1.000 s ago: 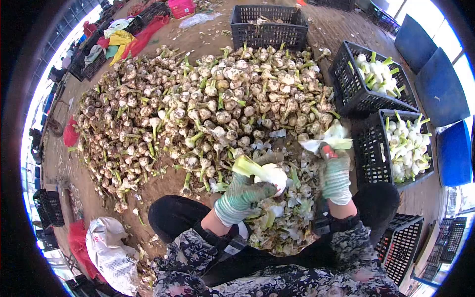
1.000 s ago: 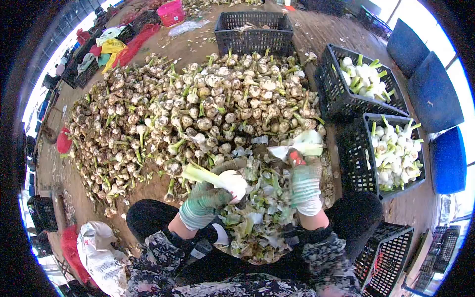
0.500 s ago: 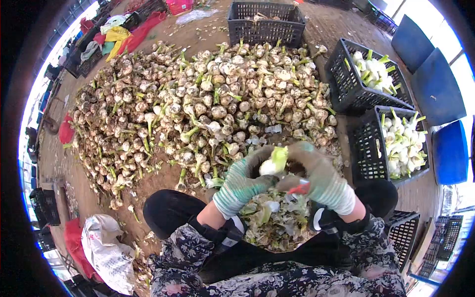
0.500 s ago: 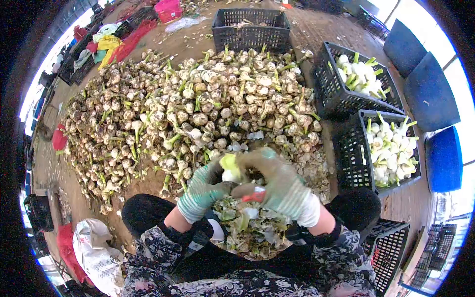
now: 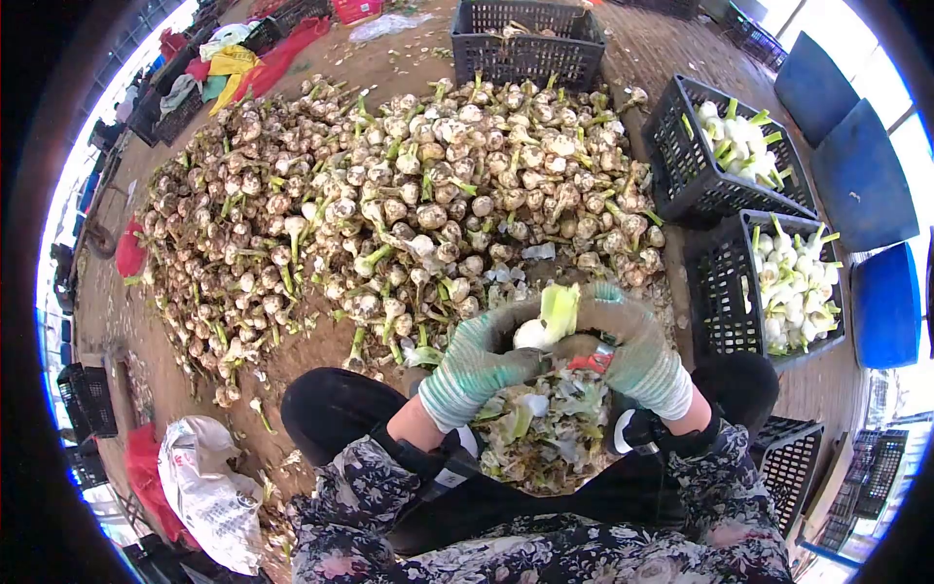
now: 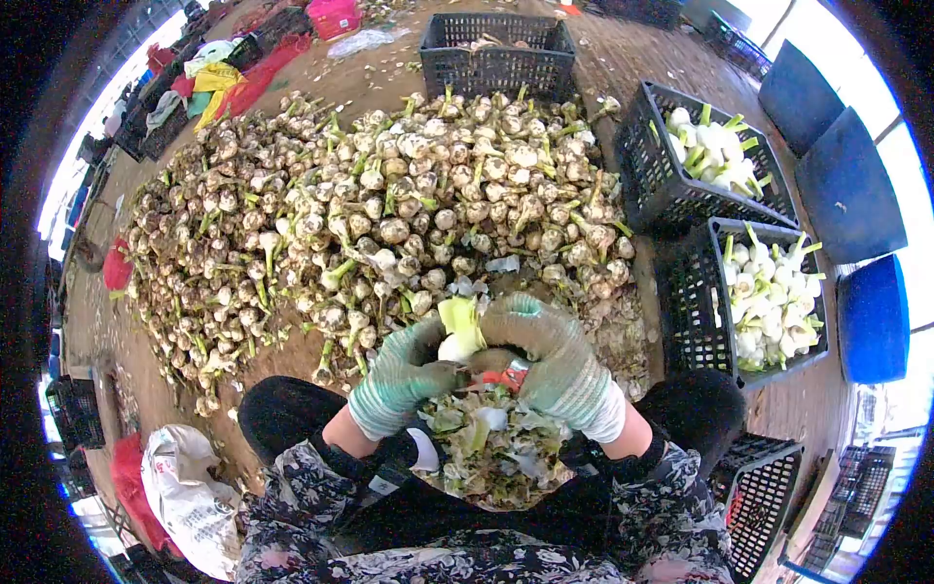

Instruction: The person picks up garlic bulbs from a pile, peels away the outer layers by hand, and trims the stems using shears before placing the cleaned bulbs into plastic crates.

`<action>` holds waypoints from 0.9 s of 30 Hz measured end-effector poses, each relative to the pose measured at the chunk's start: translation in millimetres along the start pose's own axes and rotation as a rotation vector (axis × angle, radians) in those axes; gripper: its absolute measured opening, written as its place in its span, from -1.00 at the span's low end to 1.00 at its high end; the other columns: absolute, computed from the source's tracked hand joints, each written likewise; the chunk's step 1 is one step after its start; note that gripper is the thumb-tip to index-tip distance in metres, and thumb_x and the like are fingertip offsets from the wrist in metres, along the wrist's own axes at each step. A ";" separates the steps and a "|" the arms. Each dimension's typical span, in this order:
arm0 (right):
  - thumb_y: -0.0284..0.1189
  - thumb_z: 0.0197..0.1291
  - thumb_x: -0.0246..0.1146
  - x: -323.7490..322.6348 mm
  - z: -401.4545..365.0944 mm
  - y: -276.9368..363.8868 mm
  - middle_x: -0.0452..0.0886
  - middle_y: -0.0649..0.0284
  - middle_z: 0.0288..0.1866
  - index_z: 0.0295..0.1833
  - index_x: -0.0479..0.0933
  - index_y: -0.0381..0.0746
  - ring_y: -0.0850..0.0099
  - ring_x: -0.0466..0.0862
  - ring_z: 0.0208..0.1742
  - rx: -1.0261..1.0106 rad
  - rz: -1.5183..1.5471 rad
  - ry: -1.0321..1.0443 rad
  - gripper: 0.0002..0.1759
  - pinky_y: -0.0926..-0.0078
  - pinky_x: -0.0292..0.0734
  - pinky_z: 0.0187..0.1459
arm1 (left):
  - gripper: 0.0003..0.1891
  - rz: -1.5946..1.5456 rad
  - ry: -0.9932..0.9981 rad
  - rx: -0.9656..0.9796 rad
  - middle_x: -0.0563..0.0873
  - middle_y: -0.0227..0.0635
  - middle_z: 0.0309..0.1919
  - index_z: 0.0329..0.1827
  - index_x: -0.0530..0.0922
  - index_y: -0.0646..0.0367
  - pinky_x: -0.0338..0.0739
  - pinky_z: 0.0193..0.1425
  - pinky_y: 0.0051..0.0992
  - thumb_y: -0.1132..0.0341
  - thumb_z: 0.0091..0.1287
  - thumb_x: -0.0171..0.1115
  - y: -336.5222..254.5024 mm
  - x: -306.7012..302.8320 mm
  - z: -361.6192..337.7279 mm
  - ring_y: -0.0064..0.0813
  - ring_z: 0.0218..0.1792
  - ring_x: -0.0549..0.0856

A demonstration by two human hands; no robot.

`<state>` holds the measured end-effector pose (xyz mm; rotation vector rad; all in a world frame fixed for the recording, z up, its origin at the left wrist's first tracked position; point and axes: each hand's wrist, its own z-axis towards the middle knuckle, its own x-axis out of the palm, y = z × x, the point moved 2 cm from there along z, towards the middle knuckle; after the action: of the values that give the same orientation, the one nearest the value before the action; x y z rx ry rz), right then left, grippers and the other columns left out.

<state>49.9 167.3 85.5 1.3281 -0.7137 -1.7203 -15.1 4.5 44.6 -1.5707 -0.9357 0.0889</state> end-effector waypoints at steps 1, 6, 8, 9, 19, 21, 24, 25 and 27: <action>-0.49 -0.16 0.39 -1.0 -0.4 -0.9 0.56 0.14 -0.21 -0.11 0.53 -0.25 0.27 0.57 -0.18 0.000 0.001 0.003 -0.60 0.40 0.45 -0.15 | -0.39 -0.043 0.026 -0.015 0.52 -0.29 0.00 0.19 0.30 0.31 0.43 0.07 -0.54 0.51 -0.01 0.23 -1.4 0.9 0.1 -0.54 -0.03 0.51; -0.58 -0.07 0.25 7.5 -3.4 2.8 0.56 0.11 -0.16 -0.10 0.51 -0.27 0.28 0.57 -0.14 0.089 0.103 -0.126 -0.68 0.42 0.44 -0.10 | -0.43 -0.011 0.013 -0.035 0.53 -0.30 -0.04 0.18 0.31 0.30 0.47 0.02 -0.54 0.48 0.03 0.21 1.4 1.2 1.0 -0.55 -0.07 0.53; -0.59 -0.07 0.22 10.2 -6.0 0.4 0.56 0.11 -0.14 -0.09 0.51 -0.27 0.28 0.57 -0.12 0.182 0.141 -0.132 -0.67 0.43 0.43 -0.08 | -0.44 0.032 0.003 -0.040 0.53 -0.31 -0.05 0.18 0.31 0.29 0.48 0.01 -0.54 0.46 0.05 0.20 5.1 0.7 3.1 -0.55 -0.08 0.54; -0.59 -0.07 0.20 10.1 -8.2 -2.0 0.56 0.10 -0.12 -0.08 0.50 -0.27 0.27 0.57 -0.10 0.276 0.178 -0.133 -0.66 0.43 0.42 -0.05 | -0.45 -0.002 0.003 -0.028 0.53 -0.31 -0.06 0.18 0.31 0.30 0.47 0.01 -0.54 0.45 0.06 0.20 8.2 1.1 3.4 -0.55 -0.08 0.53; -0.43 0.12 0.20 11.7 -19.0 -17.6 0.57 0.36 -0.27 -0.09 0.50 -0.28 0.63 0.52 -0.30 0.562 0.678 -0.374 -0.76 0.66 0.44 -0.26 | -0.42 -0.207 -0.134 0.047 0.51 -0.33 -0.03 0.21 0.27 0.32 0.41 0.05 -0.52 0.42 0.10 0.24 6.4 12.6 9.8 -0.54 -0.07 0.52; -0.48 0.14 0.15 9.7 -13.9 -3.4 0.58 0.32 -0.22 -0.05 0.47 -0.34 0.58 0.54 -0.24 0.444 0.463 -0.214 -0.74 0.64 0.46 -0.17 | -0.42 0.034 -0.188 0.100 0.51 -0.32 -0.02 0.21 0.27 0.32 0.42 0.05 -0.51 0.43 0.10 0.24 5.9 21.2 5.4 -0.53 -0.06 0.52; -0.57 0.10 0.15 18.7 -20.4 -20.6 0.57 0.30 -0.19 -0.04 0.46 -0.34 0.57 0.55 -0.24 0.456 0.683 -0.315 -0.74 0.63 0.47 -0.16 | -0.41 -0.039 -0.075 0.082 0.54 -0.33 -0.04 0.18 0.32 0.31 0.42 0.04 -0.53 0.37 0.07 0.32 5.2 11.8 2.7 -0.55 -0.06 0.52; -0.59 0.09 0.16 20.7 -22.9 -29.9 0.57 0.30 -0.17 -0.04 0.46 -0.34 0.57 0.55 -0.23 0.564 0.875 -0.304 -0.72 0.63 0.47 -0.16 | -0.39 -0.069 0.005 0.021 0.55 -0.33 -0.05 0.18 0.33 0.30 0.42 0.05 -0.53 0.34 0.06 0.34 0.9 10.8 1.3 -0.56 -0.06 0.52; -0.56 0.10 0.18 20.5 -21.7 -45.5 0.58 0.29 -0.17 -0.03 0.45 -0.33 0.56 0.56 -0.22 0.677 0.985 -0.366 -0.72 0.62 0.48 -0.15 | -0.31 -0.151 0.212 -0.066 0.56 -0.34 -0.06 0.23 0.30 0.26 0.42 0.03 -0.53 0.21 0.05 0.37 11.1 4.8 3.3 -0.55 -0.10 0.54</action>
<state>56.6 173.1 31.8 0.7756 -1.8960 -0.9081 -8.2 10.9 36.3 -1.5306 -0.8937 -0.2132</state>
